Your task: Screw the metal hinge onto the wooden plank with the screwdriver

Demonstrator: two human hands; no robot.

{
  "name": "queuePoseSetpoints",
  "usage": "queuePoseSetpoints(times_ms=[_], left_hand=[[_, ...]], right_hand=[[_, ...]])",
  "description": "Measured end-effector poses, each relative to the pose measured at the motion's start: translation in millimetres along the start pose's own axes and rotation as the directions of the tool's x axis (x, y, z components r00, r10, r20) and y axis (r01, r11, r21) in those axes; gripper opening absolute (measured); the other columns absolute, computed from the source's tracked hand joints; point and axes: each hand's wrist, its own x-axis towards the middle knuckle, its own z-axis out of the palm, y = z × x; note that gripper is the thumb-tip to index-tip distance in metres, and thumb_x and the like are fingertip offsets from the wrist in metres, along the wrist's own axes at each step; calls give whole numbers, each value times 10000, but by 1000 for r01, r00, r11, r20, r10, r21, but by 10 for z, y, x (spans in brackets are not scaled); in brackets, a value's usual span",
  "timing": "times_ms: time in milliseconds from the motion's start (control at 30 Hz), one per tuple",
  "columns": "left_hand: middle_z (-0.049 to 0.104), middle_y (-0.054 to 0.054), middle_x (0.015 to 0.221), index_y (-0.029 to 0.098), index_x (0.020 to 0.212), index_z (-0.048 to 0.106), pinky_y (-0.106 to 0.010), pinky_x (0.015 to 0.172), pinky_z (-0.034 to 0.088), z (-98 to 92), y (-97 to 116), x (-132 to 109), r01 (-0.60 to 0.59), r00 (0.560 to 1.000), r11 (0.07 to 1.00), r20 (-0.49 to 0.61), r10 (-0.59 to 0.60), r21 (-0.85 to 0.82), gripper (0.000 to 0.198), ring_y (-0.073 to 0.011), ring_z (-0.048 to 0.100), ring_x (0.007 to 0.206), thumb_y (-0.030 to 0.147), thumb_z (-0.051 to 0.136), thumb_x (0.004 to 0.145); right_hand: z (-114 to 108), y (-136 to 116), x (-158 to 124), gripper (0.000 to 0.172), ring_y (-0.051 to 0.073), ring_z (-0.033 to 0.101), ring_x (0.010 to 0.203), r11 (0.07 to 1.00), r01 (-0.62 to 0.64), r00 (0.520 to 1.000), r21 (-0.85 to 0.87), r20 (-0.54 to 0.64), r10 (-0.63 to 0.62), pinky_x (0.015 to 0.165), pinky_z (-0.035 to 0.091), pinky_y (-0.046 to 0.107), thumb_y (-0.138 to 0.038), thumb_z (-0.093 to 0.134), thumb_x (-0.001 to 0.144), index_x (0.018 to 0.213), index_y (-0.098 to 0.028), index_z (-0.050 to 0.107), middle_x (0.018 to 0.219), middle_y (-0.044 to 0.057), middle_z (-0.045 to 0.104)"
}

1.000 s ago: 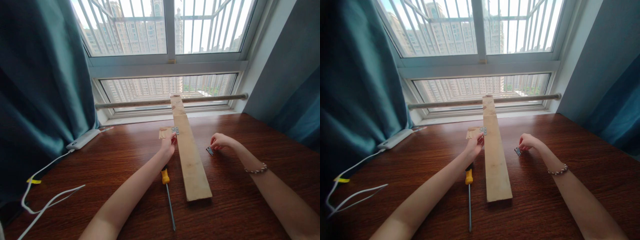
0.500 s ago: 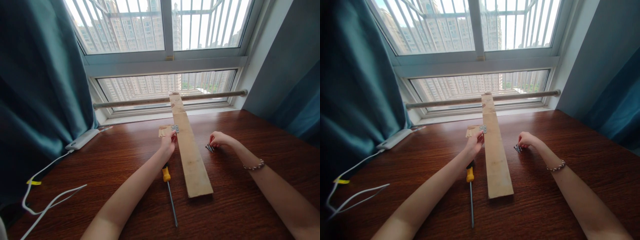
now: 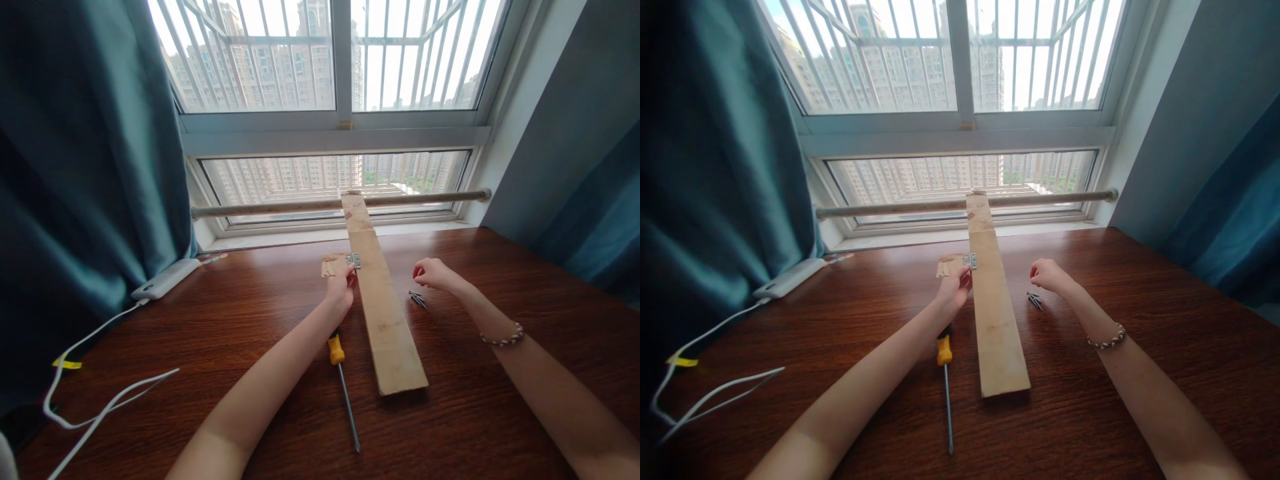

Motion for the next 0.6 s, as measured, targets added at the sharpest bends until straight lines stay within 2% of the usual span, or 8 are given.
queuePoseSetpoints(times_ms=[133,233,333,467,600], left_hand=[[607,2,591,129,676,553,-175,484,407,11,20,-37,11,1000,1000,2,-11,-6,186,-68,528,486,-50,603,697],[597,11,572,131,654,545,-180,481,407,11,30,-57,19,1000,1000,12,-19,-4,192,-71,526,482,-46,607,694],[595,14,567,133,638,544,-186,491,416,8,30,-61,14,1000,1000,14,-14,-5,204,-73,524,481,-54,618,673],[605,8,582,129,637,554,-185,492,410,5,17,-55,8,1000,1000,19,-8,-11,200,-70,523,483,-57,623,661],[612,5,588,125,648,562,-191,511,422,5,7,-55,8,999,1000,35,-7,-27,191,-73,533,494,-59,610,665]], right_hand=[[155,23,60,127,162,644,715,998,43,999,-49,8,-43,607,449,200,-120,625,679,776,-127,707,788,70,705],[254,54,86,128,161,643,713,996,66,997,-56,30,-64,608,449,201,-214,670,694,789,-140,712,790,60,708],[323,85,110,110,171,642,720,995,53,998,-80,20,-51,606,445,205,-203,687,680,765,-137,712,783,68,705],[308,114,141,139,195,639,805,993,35,997,-115,-60,-42,688,445,229,-137,597,737,807,-114,714,850,104,701],[244,104,150,196,190,631,878,992,44,991,-119,-119,-58,754,435,227,-160,545,786,890,-119,707,926,100,697]])
